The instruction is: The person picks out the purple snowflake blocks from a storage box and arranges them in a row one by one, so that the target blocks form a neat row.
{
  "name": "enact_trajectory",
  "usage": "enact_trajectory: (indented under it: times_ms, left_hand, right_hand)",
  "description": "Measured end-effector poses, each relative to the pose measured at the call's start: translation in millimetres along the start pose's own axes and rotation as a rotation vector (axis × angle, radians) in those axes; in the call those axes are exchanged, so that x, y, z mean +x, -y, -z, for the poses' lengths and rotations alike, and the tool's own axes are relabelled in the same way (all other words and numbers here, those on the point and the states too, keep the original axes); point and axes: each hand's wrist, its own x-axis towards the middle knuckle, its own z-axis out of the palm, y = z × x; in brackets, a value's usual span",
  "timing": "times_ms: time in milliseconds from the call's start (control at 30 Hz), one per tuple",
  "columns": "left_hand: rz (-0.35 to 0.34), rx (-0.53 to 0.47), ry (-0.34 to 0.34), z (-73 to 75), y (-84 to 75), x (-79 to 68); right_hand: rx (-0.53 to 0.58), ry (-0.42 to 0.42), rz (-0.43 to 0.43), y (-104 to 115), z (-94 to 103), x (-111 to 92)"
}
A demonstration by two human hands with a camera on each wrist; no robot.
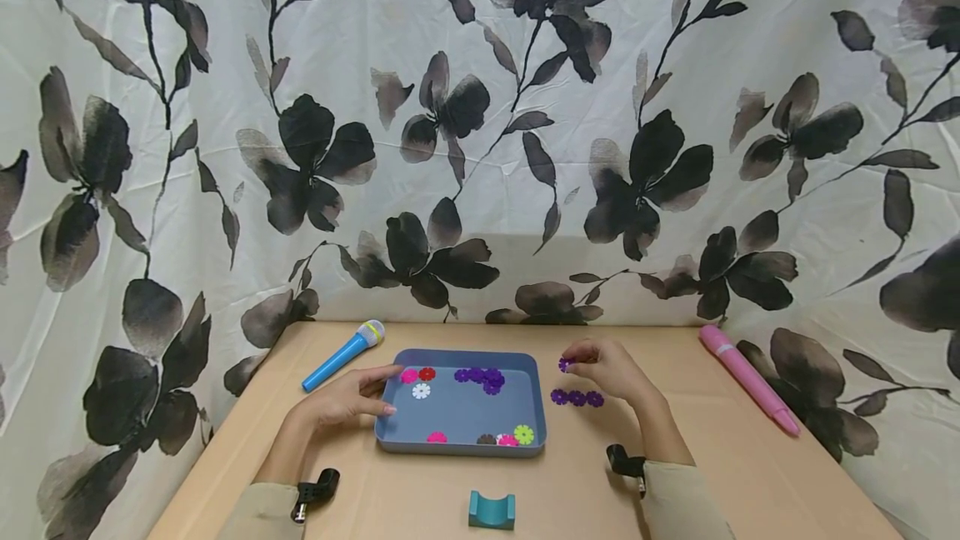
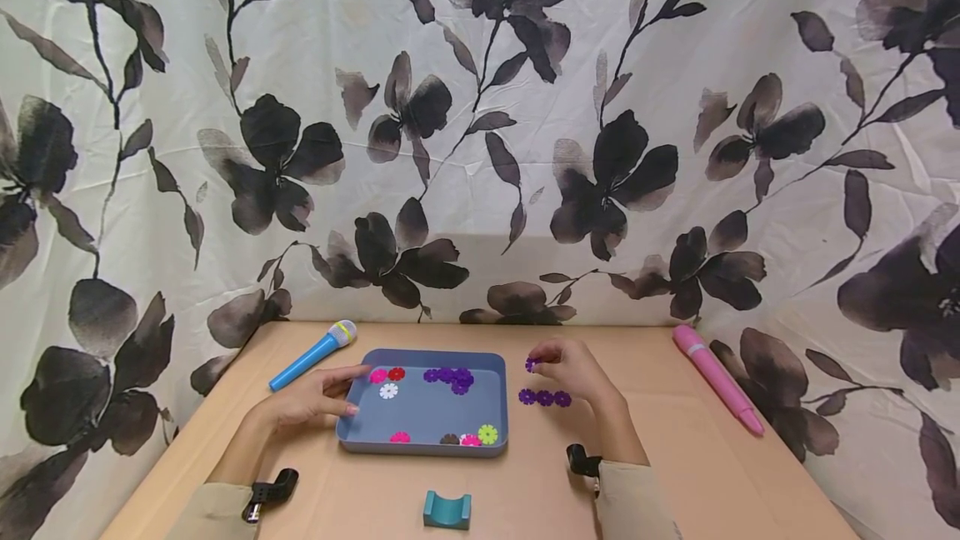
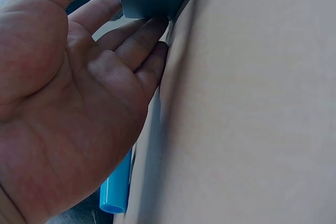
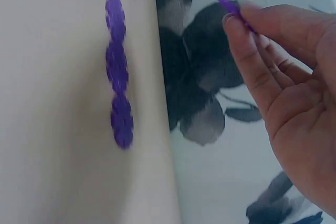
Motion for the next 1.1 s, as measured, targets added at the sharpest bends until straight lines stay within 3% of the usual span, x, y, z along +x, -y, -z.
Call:
enact_trajectory:
  times_ms: [433,1100]
  left_hand:
    - [-0.015,0.012,0.003,1.4,1.1,0.4]
    - [-0.012,0.005,0.002,1.4,3.3,2.0]
  right_hand:
    - [-0.036,-0.028,-0.054,-22.5,24.2,-10.8]
    - [-0.016,0.073,-0.122,-53.5,39.7,-33.3]
